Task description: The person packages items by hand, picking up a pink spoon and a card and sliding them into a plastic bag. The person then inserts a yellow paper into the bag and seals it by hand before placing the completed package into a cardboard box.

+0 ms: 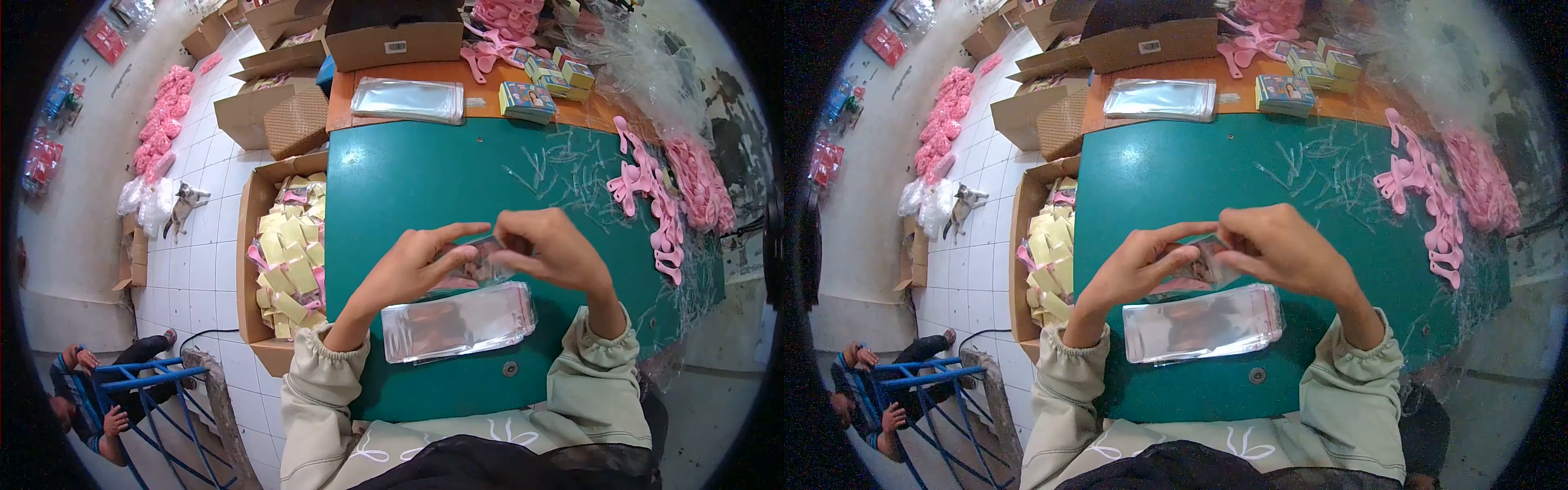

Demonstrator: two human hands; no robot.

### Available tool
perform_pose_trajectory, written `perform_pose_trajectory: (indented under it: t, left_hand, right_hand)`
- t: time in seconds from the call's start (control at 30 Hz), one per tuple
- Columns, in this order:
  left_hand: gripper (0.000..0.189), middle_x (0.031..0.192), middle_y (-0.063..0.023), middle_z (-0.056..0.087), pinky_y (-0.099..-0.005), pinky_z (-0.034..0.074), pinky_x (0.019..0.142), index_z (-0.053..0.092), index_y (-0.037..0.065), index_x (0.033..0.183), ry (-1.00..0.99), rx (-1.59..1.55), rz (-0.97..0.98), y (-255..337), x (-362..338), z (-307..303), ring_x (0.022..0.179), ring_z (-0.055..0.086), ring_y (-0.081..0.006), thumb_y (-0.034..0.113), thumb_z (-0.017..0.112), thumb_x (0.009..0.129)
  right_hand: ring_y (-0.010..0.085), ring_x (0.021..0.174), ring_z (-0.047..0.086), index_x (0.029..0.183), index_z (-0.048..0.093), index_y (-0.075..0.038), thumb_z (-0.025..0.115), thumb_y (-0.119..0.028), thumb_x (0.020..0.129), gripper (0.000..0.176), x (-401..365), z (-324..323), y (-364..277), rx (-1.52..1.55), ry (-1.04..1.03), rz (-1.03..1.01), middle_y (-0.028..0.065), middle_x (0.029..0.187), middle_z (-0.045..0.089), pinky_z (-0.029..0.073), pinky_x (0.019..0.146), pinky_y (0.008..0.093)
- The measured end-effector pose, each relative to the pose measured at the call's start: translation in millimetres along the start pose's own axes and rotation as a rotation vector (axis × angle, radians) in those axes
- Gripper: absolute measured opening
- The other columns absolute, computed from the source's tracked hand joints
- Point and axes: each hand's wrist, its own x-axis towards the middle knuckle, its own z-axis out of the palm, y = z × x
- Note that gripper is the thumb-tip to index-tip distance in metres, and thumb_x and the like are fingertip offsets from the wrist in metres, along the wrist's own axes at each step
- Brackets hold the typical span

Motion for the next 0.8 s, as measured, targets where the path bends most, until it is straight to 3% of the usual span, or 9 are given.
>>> perform_pose_trajectory:
  t: [0.1,0.17,0.2,0.27,0.37,0.5,0.6,0.8]
  left_hand:
    - [0.042,0.074,-0.0161,0.065,-0.0332,0.049,0.060,0.046,0.005,0.127,0.017,0.115,-0.072,-0.1,-4.2,3.4,0.066,0.065,-0.0220,0.023,0.055,0.090]
    - [0.045,0.075,-0.0161,0.066,-0.0338,0.048,0.060,0.044,0.006,0.128,0.048,0.172,-0.086,0.0,-5.8,6.5,0.066,0.066,-0.0243,0.025,0.056,0.089]
    - [0.045,0.076,-0.0142,0.066,-0.0316,0.048,0.061,0.043,0.007,0.129,0.050,0.228,-0.092,0.3,-6.4,6.0,0.067,0.065,-0.0200,0.023,0.057,0.089]
    - [0.046,0.077,-0.0104,0.067,-0.0273,0.049,0.063,0.042,0.010,0.131,0.057,0.343,-0.098,0.9,-5.2,1.6,0.070,0.062,-0.0114,0.019,0.058,0.088]
    - [0.047,0.080,-0.0094,0.067,-0.0249,0.048,0.062,0.043,0.009,0.128,-0.041,0.280,-0.299,-6.7,-3.7,-18.0,0.070,0.061,-0.0098,0.017,0.061,0.086]
    - [0.048,0.088,-0.0057,0.065,-0.0213,0.047,0.063,0.045,0.004,0.124,0.040,-0.011,-0.107,-41.0,-10.7,-34.2,0.073,0.059,-0.0077,0.008,0.065,0.081]
    - [0.048,0.085,-0.0064,0.064,-0.0191,0.047,0.062,0.046,0.003,0.123,0.095,-0.175,-0.182,-34.5,-12.4,-36.3,0.071,0.059,-0.0063,0.006,0.066,0.080]
    - [0.049,0.087,-0.0060,0.064,-0.0183,0.048,0.061,0.044,0.003,0.125,0.164,-0.143,-0.237,-30.4,-11.4,-34.2,0.072,0.059,-0.0064,0.009,0.065,0.081]
  right_hand:
    - [0.0278,0.064,0.058,0.080,0.053,0.001,0.065,-0.009,0.073,0.017,5.8,8.4,3.5,0.031,-0.086,0.034,0.0145,0.073,0.058,0.045,0.059,0.0341]
    - [0.0269,0.063,0.058,0.079,0.055,0.001,0.065,-0.009,0.072,0.016,6.8,13.6,15.9,0.096,-0.101,-0.062,0.0143,0.073,0.059,0.045,0.059,0.0346]
    - [0.0264,0.063,0.058,0.078,0.056,0.001,0.066,-0.009,0.072,0.015,7.3,15.0,21.5,0.127,-0.109,-0.111,0.0142,0.073,0.059,0.045,0.059,0.0349]
    - [0.0240,0.061,0.057,0.077,0.058,0.001,0.067,-0.009,0.071,0.015,9.0,12.6,25.9,0.116,-0.095,-0.026,0.0131,0.071,0.059,0.044,0.057,0.0334]
    - [0.0186,0.059,0.055,0.075,0.058,0.001,0.069,-0.011,0.070,0.017,11.1,4.4,38.2,0.138,-0.035,0.090,0.0091,0.065,0.059,0.042,0.055,0.0296]
    - [0.0106,0.059,0.052,0.072,0.058,0.000,0.072,-0.016,0.071,0.021,13.9,0.0,65.6,0.283,0.001,0.204,0.0017,0.061,0.056,0.040,0.052,0.0251]
    - [0.0084,0.060,0.051,0.072,0.060,-0.001,0.074,-0.017,0.073,0.021,15.7,-2.7,71.1,0.493,-0.093,0.284,-0.0001,0.064,0.056,0.040,0.052,0.0239]
    - [0.0081,0.057,0.052,0.077,0.065,0.000,0.075,-0.017,0.072,0.020,16.5,2.2,70.2,0.671,-0.036,0.271,0.0036,0.069,0.061,0.040,0.050,0.0203]
